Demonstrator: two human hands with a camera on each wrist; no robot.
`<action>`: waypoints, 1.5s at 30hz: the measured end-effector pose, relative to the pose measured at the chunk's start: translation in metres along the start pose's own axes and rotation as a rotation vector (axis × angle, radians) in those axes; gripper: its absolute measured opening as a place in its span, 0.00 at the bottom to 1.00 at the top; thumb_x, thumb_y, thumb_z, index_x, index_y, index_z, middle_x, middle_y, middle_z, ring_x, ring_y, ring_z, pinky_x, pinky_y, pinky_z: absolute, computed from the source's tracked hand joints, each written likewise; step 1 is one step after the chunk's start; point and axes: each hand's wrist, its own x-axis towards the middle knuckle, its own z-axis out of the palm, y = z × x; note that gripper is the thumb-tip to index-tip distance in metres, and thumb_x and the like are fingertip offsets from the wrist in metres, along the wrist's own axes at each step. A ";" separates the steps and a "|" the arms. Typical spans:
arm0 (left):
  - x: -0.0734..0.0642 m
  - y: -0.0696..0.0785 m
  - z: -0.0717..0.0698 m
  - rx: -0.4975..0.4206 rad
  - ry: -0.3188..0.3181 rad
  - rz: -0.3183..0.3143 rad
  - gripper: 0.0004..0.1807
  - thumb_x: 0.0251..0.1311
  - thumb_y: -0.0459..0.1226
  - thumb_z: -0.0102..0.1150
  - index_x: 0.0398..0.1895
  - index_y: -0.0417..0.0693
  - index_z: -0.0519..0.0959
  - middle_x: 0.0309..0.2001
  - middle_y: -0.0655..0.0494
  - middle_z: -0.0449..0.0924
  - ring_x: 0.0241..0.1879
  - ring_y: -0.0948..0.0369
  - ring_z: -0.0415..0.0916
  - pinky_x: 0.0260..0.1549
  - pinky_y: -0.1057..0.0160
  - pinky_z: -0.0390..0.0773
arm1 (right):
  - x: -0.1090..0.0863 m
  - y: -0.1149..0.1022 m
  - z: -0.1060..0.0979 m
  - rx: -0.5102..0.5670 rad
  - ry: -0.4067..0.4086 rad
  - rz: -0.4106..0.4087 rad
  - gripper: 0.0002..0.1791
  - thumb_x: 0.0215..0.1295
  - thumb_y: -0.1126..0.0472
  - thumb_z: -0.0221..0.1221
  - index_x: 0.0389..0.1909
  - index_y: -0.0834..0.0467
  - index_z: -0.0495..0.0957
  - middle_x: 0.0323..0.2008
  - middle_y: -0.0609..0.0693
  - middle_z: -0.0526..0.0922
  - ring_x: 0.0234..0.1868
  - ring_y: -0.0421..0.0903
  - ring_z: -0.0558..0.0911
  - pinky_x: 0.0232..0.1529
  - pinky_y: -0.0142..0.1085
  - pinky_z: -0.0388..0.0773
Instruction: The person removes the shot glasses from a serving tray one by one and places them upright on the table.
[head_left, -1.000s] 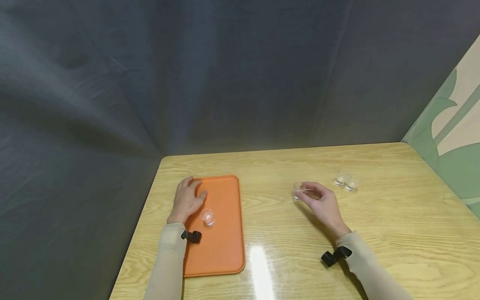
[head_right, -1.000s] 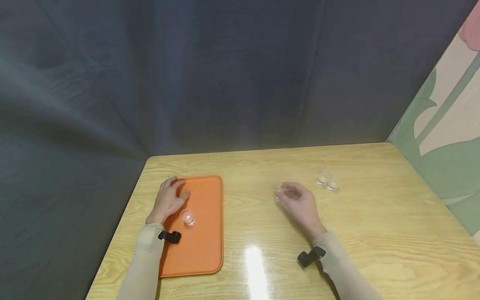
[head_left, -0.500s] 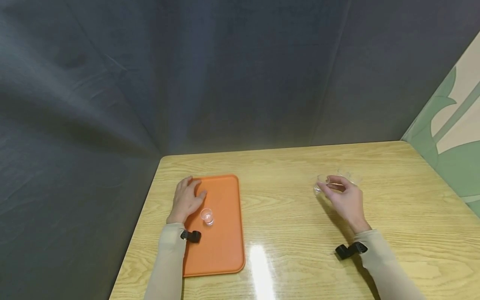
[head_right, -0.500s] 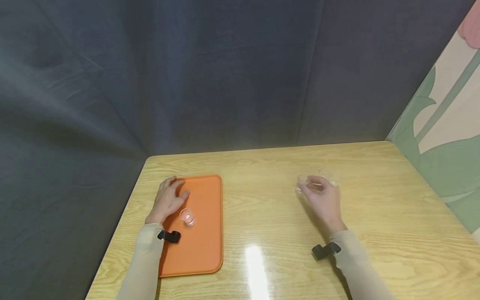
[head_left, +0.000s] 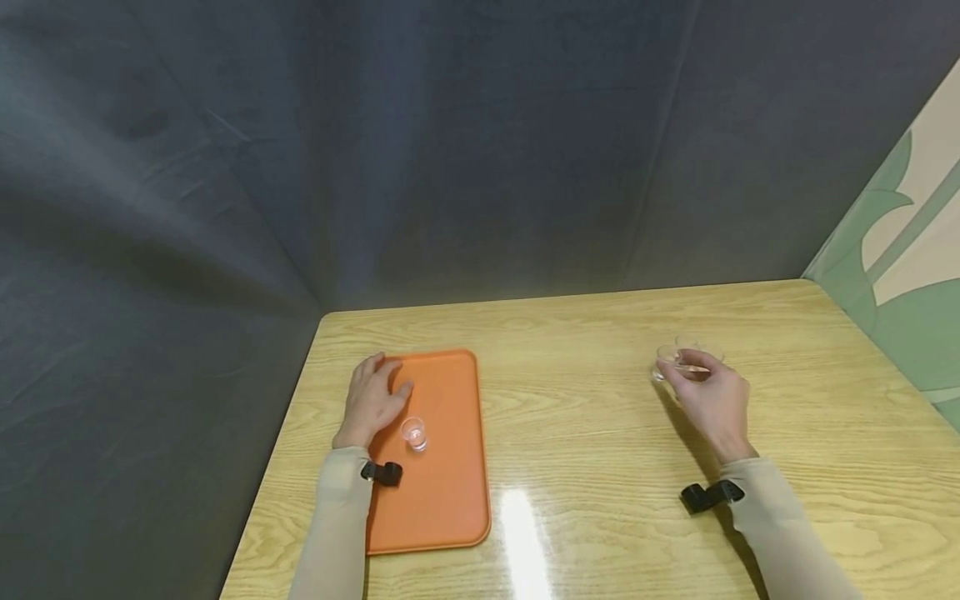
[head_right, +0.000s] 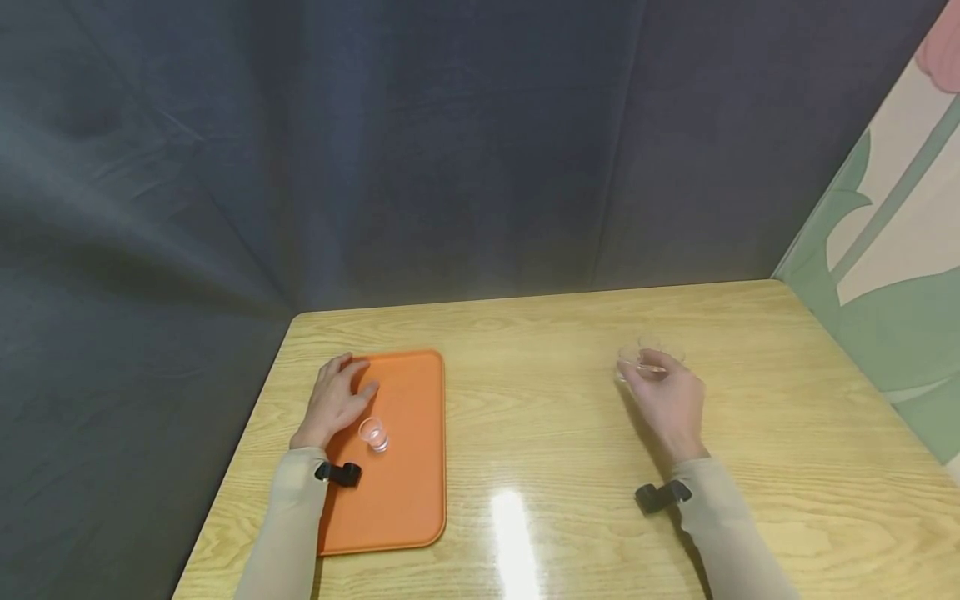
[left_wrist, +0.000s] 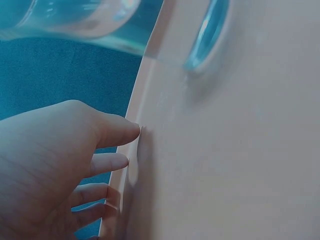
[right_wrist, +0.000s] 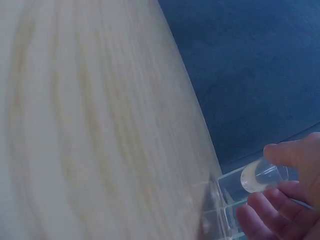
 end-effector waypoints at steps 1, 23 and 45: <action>0.000 0.000 0.000 -0.001 0.001 0.000 0.30 0.75 0.47 0.59 0.73 0.40 0.75 0.81 0.36 0.58 0.82 0.38 0.50 0.81 0.37 0.54 | 0.000 0.001 -0.001 -0.016 0.005 -0.003 0.29 0.68 0.45 0.71 0.58 0.63 0.86 0.48 0.65 0.91 0.28 0.14 0.75 0.25 0.20 0.77; 0.000 0.000 0.001 0.003 -0.010 -0.012 0.31 0.75 0.47 0.59 0.74 0.41 0.74 0.82 0.37 0.57 0.83 0.39 0.49 0.82 0.38 0.53 | 0.000 -0.002 -0.008 -0.115 0.001 0.013 0.32 0.67 0.41 0.69 0.59 0.63 0.86 0.43 0.65 0.92 0.27 0.16 0.74 0.24 0.20 0.74; 0.001 -0.002 0.004 0.011 0.035 0.024 0.29 0.74 0.46 0.61 0.72 0.39 0.76 0.80 0.35 0.60 0.81 0.38 0.53 0.80 0.38 0.56 | -0.008 -0.035 -0.006 0.071 -0.043 -0.054 0.26 0.67 0.45 0.72 0.57 0.59 0.87 0.37 0.22 0.82 0.35 0.19 0.81 0.29 0.22 0.80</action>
